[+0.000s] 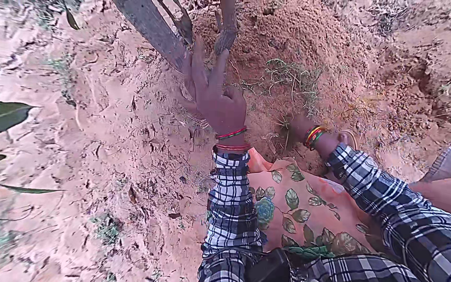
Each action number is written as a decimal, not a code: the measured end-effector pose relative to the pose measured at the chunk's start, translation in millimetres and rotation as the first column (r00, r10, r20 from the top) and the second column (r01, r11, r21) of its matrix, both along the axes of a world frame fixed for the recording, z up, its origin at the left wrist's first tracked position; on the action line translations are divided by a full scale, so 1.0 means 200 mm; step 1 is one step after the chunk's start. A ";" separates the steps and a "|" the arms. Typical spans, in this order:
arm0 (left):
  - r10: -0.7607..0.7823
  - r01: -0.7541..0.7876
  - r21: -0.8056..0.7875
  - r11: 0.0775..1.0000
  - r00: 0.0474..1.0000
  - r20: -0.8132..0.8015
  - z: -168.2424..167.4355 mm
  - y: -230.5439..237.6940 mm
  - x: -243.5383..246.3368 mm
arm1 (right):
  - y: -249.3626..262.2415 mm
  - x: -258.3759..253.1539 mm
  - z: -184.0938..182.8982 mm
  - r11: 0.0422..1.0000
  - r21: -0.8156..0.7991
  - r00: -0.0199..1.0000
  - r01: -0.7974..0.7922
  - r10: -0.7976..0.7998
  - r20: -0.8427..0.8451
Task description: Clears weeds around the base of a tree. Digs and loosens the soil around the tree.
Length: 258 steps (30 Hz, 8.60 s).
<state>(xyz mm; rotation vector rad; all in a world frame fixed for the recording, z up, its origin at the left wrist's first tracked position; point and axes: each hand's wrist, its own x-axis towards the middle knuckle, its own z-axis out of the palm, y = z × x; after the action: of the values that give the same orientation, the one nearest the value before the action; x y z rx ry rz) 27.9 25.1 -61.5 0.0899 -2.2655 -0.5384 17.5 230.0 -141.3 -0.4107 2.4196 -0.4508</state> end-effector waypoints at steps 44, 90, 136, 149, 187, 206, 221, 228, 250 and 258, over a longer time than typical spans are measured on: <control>-0.361 -0.186 0.751 0.634 0.788 0.499 -0.24 0.06 -0.09 | -0.44 -0.67 0.17 0.984 -0.034 0.959 -0.175 0.163 -0.230; -0.314 -0.110 0.969 0.222 0.932 0.178 -0.25 0.13 -0.10 | 0.25 -1.50 0.04 0.698 -0.370 0.543 0.614 -0.713 -0.444; -0.305 0.043 0.487 0.872 0.825 0.475 -0.32 0.15 -0.05 | 0.80 -0.94 -0.32 0.534 -0.626 0.560 0.569 -0.809 -0.181; -0.302 0.168 0.448 0.878 0.921 0.245 -0.38 0.11 -0.09 | 0.57 -0.87 -0.07 0.925 -0.234 0.888 0.299 -0.360 -0.287; -0.191 0.032 0.222 0.974 0.639 0.745 -0.27 0.10 -0.10 | -0.21 -0.84 0.08 0.970 -0.237 0.889 0.043 -0.146 -0.435; -0.255 0.055 0.334 0.941 0.765 0.592 -0.31 0.12 -0.08 | 0.34 -0.82 0.12 0.836 -0.449 0.610 0.314 -0.540 -0.579; -0.253 0.029 0.519 0.855 0.895 0.367 -0.32 0.15 -0.11 | 0.58 -0.50 -0.32 0.943 -0.118 0.950 0.311 -0.309 0.033; -0.335 0.065 0.600 0.797 0.875 0.350 -0.28 0.12 -0.10 | 0.33 -0.45 0.08 0.797 -0.539 0.741 0.274 -0.532 -0.409; -0.276 -0.060 0.547 0.835 0.815 0.510 -0.26 0.13 -0.08 | 0.45 -0.46 -0.08 0.559 -0.739 0.575 0.376 -0.766 -0.287; -0.288 -0.058 0.698 0.713 0.884 0.369 -0.23 0.11 -0.07 | 1.11 -0.55 -0.68 0.607 0.023 0.608 0.794 -0.793 -0.034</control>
<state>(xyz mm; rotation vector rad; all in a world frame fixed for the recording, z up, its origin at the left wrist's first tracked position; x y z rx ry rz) 14.4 47.3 -107.7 0.4998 -2.3832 -1.5803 -92.2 452.3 -276.7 0.7567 2.5120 -0.7711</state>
